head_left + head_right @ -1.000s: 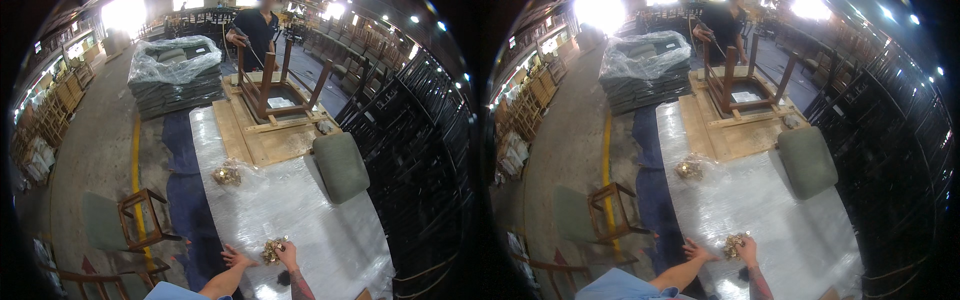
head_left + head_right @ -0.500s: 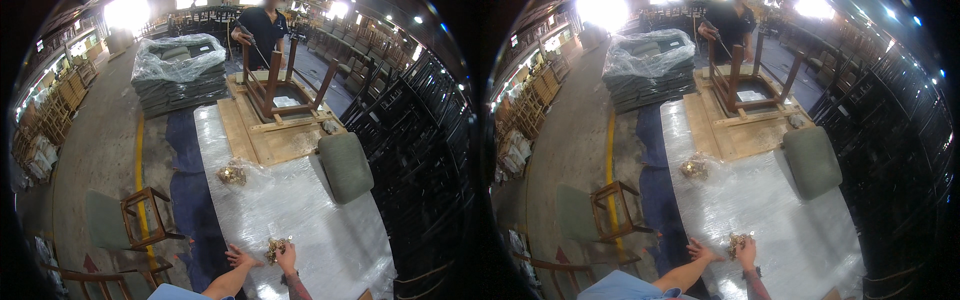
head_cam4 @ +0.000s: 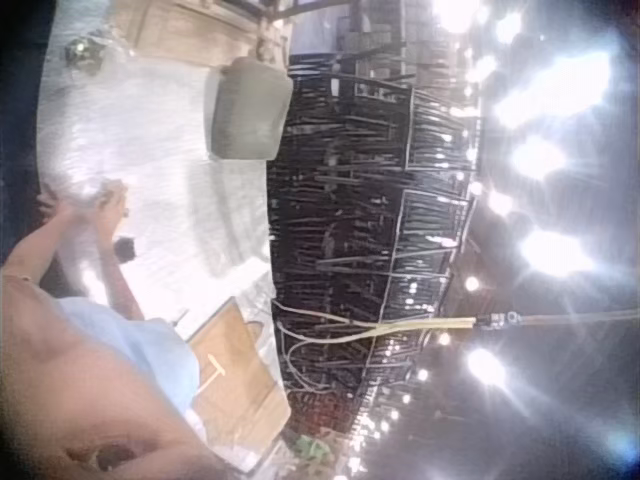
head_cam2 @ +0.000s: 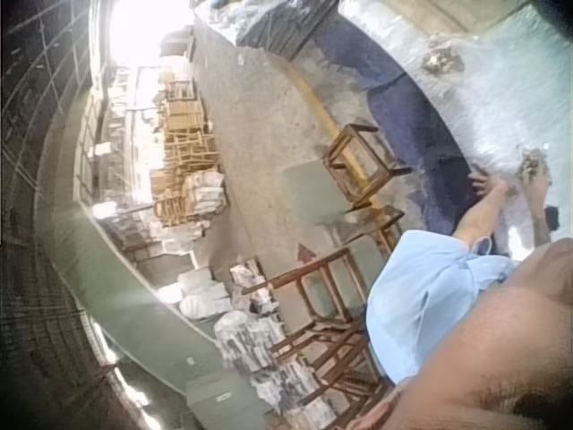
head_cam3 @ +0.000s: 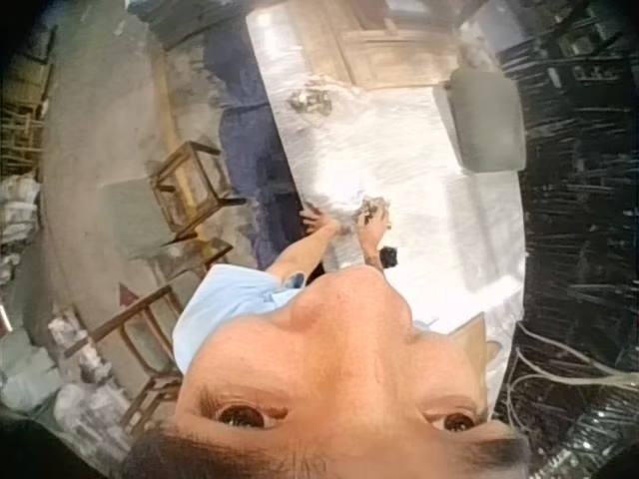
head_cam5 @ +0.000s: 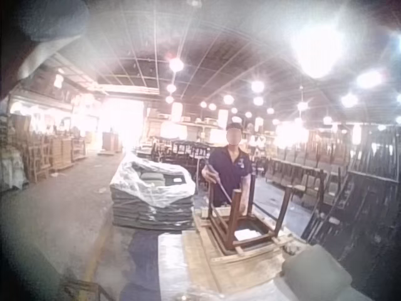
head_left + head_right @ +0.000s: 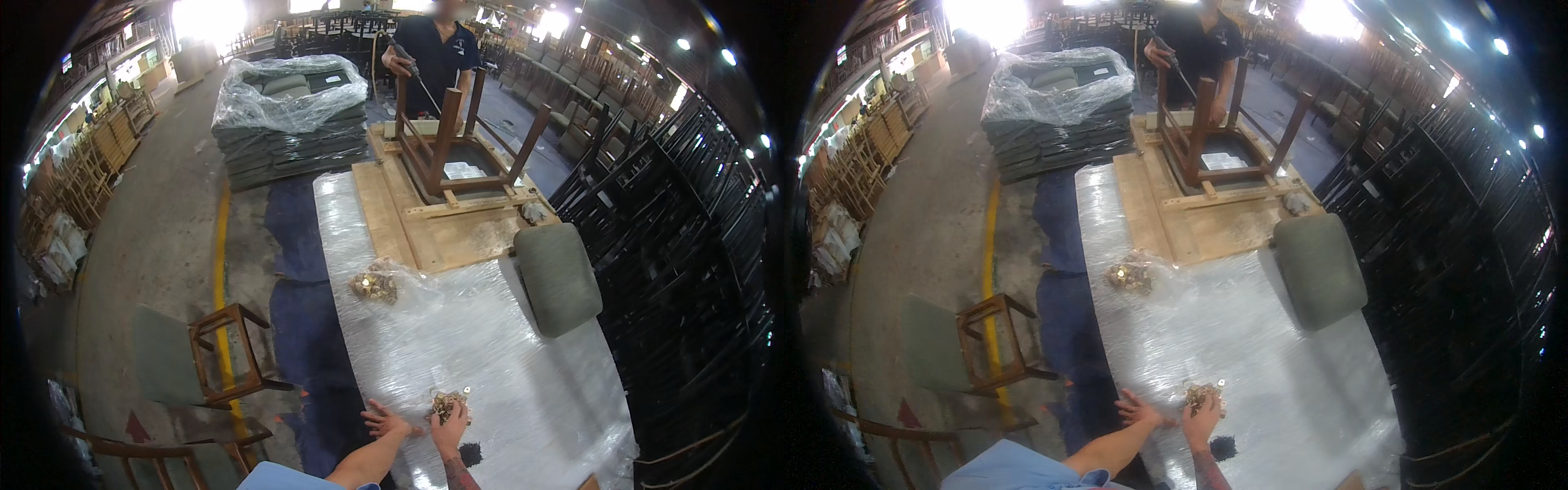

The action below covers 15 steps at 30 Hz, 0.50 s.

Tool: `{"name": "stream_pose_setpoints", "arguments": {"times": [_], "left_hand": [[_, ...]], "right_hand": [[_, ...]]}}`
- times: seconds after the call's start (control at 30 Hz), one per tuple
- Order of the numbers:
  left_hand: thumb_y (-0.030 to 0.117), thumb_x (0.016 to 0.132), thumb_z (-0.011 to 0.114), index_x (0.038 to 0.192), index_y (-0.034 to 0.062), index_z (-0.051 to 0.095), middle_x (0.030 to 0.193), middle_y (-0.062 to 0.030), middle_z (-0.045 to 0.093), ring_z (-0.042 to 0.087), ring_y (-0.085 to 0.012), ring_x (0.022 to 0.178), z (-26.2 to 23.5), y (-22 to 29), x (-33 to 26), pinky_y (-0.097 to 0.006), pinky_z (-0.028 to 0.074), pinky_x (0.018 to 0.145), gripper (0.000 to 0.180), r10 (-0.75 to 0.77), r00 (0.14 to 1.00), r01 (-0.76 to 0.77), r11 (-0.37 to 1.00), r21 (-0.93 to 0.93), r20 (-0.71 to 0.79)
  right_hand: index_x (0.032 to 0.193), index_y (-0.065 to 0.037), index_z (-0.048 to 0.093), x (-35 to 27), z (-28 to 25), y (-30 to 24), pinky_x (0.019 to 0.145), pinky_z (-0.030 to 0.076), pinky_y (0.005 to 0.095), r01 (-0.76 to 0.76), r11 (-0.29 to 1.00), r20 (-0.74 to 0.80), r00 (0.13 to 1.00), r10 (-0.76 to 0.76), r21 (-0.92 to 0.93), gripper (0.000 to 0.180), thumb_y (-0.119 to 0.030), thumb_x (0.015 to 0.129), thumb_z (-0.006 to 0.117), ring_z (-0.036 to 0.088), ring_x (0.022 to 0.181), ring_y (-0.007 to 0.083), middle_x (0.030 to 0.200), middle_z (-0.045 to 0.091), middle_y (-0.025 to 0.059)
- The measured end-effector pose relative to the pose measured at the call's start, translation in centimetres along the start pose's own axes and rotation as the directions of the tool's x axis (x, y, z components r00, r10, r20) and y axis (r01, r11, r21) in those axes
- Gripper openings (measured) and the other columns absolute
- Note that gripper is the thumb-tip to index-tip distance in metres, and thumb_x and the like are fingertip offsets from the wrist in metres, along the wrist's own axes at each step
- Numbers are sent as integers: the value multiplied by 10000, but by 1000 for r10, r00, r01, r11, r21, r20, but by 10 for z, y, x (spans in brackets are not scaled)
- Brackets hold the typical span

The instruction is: The person sorts small metal hardware pieces on a workbench, separating brass-colored fasteners from black screws into distinct piles. They repeatedly gather, separate, and reposition the items by hand, occasionally moving a power drill and other objects on the table.

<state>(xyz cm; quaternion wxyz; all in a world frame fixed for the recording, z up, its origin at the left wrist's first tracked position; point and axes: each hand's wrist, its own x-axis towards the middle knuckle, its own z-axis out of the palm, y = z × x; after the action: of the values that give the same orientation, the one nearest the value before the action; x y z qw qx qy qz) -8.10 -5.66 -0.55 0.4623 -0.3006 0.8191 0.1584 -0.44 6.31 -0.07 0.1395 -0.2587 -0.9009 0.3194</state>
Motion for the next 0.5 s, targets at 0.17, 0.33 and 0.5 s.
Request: {"name": "stream_pose_setpoints", "arguments": {"times": [0.17, 0.33, 0.5], "left_hand": [[454, 403, 1021, 1502, 180, -368, 1632, -273, -180, 56, -419, 1537, 4, -3, 8, -549, 221, 1214, 1793, 2, 1000, -2, 1000, -24, -6], [439, 409, 1023, 1501, 180, -368, 1630, -277, -179, 36, -426, 1537, 1, -5, 7, -560, 198, 1222, 1788, 31, 1000, -31, 999, -41, -5], [447, 398, 1023, 1489, 176, -386, 1625, -286, -184, 43, -431, 1535, 2, -1, 6, -569, 199, 1216, 1803, 45, 999, -44, 998, -48, 19]], "right_hand": [[1342, 46, 467, -7, 2, -4, 1075, 367, 547, 68, 995, -40, 997, -71, -76, 663, -146, 755, 708, 437, 1286, 492, 1390, 452, 298], [1387, -1, 455, -7, 1, -9, 1073, 339, 599, 30, 996, -37, 999, -33, -83, 673, -197, 789, 693, 396, 1336, 475, 1444, 422, 268], [1431, -68, 439, -6, 8, -1, 1073, 283, 634, -112, 982, -62, 993, 103, -152, 709, -289, 810, 702, 334, 1386, 443, 1485, 369, 235]]}}
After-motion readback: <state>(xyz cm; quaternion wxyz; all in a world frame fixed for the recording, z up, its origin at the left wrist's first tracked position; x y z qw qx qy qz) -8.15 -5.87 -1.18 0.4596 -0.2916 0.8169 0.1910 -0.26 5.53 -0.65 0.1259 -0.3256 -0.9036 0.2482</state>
